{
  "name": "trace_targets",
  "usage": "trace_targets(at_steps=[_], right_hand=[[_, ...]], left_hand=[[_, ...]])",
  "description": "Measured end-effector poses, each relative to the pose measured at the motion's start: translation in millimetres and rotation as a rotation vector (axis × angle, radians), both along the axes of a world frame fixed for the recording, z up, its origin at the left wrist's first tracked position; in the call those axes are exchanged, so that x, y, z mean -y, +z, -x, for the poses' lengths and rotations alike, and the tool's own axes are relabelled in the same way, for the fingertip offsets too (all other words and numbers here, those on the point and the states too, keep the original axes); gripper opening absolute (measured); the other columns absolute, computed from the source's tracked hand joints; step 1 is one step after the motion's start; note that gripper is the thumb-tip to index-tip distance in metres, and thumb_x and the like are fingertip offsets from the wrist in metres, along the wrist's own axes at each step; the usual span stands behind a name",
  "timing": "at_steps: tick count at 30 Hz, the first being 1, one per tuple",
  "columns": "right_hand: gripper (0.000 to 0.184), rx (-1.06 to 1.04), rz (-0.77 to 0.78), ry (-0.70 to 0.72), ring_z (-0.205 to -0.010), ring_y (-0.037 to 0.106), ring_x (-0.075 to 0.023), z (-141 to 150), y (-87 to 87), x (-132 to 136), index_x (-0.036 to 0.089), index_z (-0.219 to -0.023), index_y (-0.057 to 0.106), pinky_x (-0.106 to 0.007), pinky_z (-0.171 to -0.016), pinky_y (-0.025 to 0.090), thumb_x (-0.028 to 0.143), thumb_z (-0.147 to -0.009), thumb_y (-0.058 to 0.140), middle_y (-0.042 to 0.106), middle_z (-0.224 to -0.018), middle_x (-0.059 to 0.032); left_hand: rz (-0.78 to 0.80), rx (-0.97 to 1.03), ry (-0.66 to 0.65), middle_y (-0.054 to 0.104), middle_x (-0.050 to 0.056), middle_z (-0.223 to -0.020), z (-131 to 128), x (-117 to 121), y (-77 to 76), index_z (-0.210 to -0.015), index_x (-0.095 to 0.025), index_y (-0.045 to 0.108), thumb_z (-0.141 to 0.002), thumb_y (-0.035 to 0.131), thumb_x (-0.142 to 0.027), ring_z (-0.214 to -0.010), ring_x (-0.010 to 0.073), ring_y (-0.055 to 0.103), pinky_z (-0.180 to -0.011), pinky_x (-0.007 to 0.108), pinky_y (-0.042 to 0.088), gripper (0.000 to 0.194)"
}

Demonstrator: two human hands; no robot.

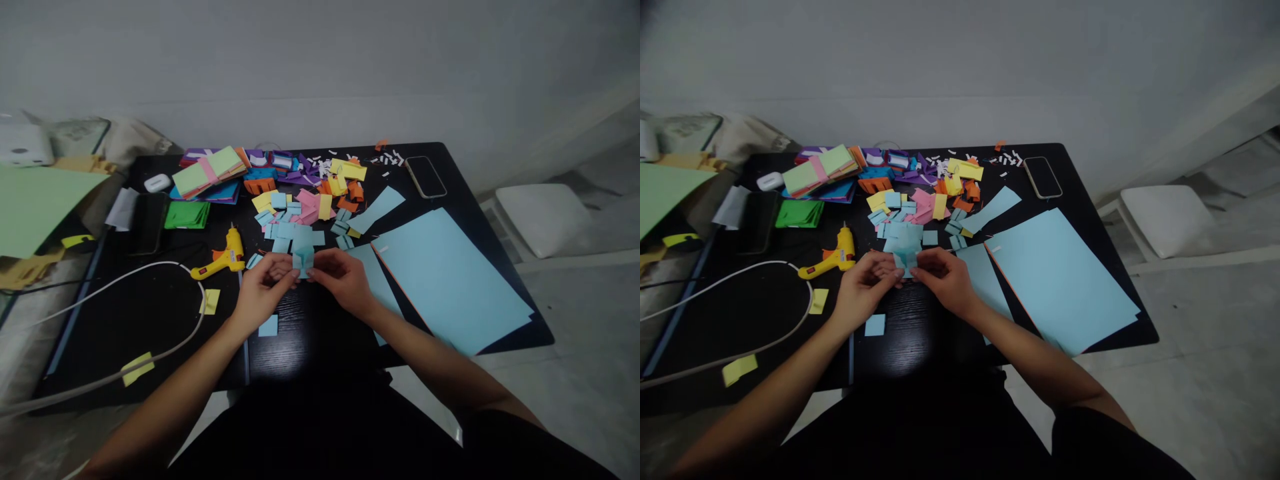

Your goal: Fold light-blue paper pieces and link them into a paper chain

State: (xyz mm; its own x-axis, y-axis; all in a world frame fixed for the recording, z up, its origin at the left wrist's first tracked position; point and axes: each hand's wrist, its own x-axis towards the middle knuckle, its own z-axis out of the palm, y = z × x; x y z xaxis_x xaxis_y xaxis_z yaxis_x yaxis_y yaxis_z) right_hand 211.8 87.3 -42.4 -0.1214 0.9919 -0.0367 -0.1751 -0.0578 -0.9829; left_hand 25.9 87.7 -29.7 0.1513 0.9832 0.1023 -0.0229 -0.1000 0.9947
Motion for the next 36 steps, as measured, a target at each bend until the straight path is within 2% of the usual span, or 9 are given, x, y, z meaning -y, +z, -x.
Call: trace_targets(at_steps=[6,11,16,21,27,30,33,36], right_hand=[[0.036,-0.012,0.015,-0.013,-0.081,0.076,-0.0189,1,2.2,1,0.023,-0.094,0.072,-0.037,-0.079,0.069,0.045,-0.074,0.091,0.077,-0.087,-0.0011],[0.036,-0.032,0.039,0.027,-0.069,0.075,-0.0161,1,3.8,1,0.022,-0.092,0.071,-0.036,-0.075,0.070,0.048,-0.076,0.088,0.075,-0.085,-0.0005],[0.038,-0.036,0.050,0.041,-0.066,0.074,-0.0150,1,3.5,0,0.021,-0.093,0.070,-0.034,-0.072,0.069,0.048,-0.075,0.089,0.076,-0.084,-0.0001],[0.036,-0.009,0.031,0.057,-0.069,0.074,-0.0160,0,2.5,0,0.022,-0.096,0.071,-0.035,-0.073,0.068,0.046,-0.076,0.089,0.076,-0.086,-0.0008],[0.034,-0.014,-0.019,0.078,-0.078,0.075,-0.0193,-2,3.4,1,0.025,-0.100,0.071,-0.038,-0.076,0.068,0.047,-0.079,0.086,0.077,-0.090,-0.0017],[0.037,0.010,-0.066,0.065,-0.084,0.075,-0.0202,-3,7.5,1,0.026,-0.105,0.070,-0.037,-0.079,0.066,0.044,-0.078,0.088,0.077,-0.093,-0.0021],[0.047,0.037,-0.115,0.038,-0.087,0.075,-0.0202,-5,10.1,1,0.027,-0.116,0.066,-0.036,-0.082,0.065,0.041,-0.077,0.089,0.076,-0.093,-0.0017],[0.040,0.092,-0.170,0.036,-0.088,0.076,-0.0204,-6,9.0,2,0.026,-0.113,0.070,-0.037,-0.085,0.064,0.042,-0.080,0.087,0.077,-0.097,-0.0033]], left_hand=[[0.025,0.009,-0.026,0.071,-0.002,-0.072,1,0,0.0,-0.097,-0.019,0.069,-0.086,0.081,-0.034,-0.063,0.0135,0.071,-0.064,0.027,0.063,0.022],[0.045,-0.026,-0.040,0.071,-0.001,-0.069,2,2,1.5,-0.098,-0.018,0.066,-0.091,0.076,-0.036,-0.060,0.0134,0.071,-0.063,0.026,0.061,0.021],[0.057,0.004,-0.036,0.072,0.000,-0.073,0,2,1.8,-0.098,-0.018,0.067,-0.088,0.079,-0.039,-0.062,0.0134,0.071,-0.063,0.027,0.062,0.025],[0.039,0.001,-0.016,0.072,0.000,-0.075,0,1,1.9,-0.095,-0.019,0.068,-0.086,0.080,-0.037,-0.062,0.0132,0.070,-0.063,0.028,0.063,0.023],[-0.002,-0.020,-0.064,0.074,0.001,-0.078,3,1,4.6,-0.101,-0.020,0.071,-0.087,0.077,-0.032,-0.065,0.0149,0.072,-0.063,0.029,0.064,0.020],[-0.048,-0.050,-0.043,0.074,0.001,-0.077,5,1,5.3,-0.098,-0.019,0.070,-0.087,0.077,-0.027,-0.065,0.0138,0.071,-0.064,0.027,0.063,0.016],[-0.150,-0.160,0.002,0.075,0.001,-0.080,9,1,4.1,-0.092,-0.019,0.070,-0.086,0.076,-0.022,-0.066,0.0122,0.070,-0.066,0.025,0.060,0.009],[-0.279,-0.299,0.022,0.076,0.002,-0.085,13,0,2.6,-0.091,-0.020,0.072,-0.088,0.073,-0.020,-0.072,0.0133,0.071,-0.070,0.026,0.059,0.003]])
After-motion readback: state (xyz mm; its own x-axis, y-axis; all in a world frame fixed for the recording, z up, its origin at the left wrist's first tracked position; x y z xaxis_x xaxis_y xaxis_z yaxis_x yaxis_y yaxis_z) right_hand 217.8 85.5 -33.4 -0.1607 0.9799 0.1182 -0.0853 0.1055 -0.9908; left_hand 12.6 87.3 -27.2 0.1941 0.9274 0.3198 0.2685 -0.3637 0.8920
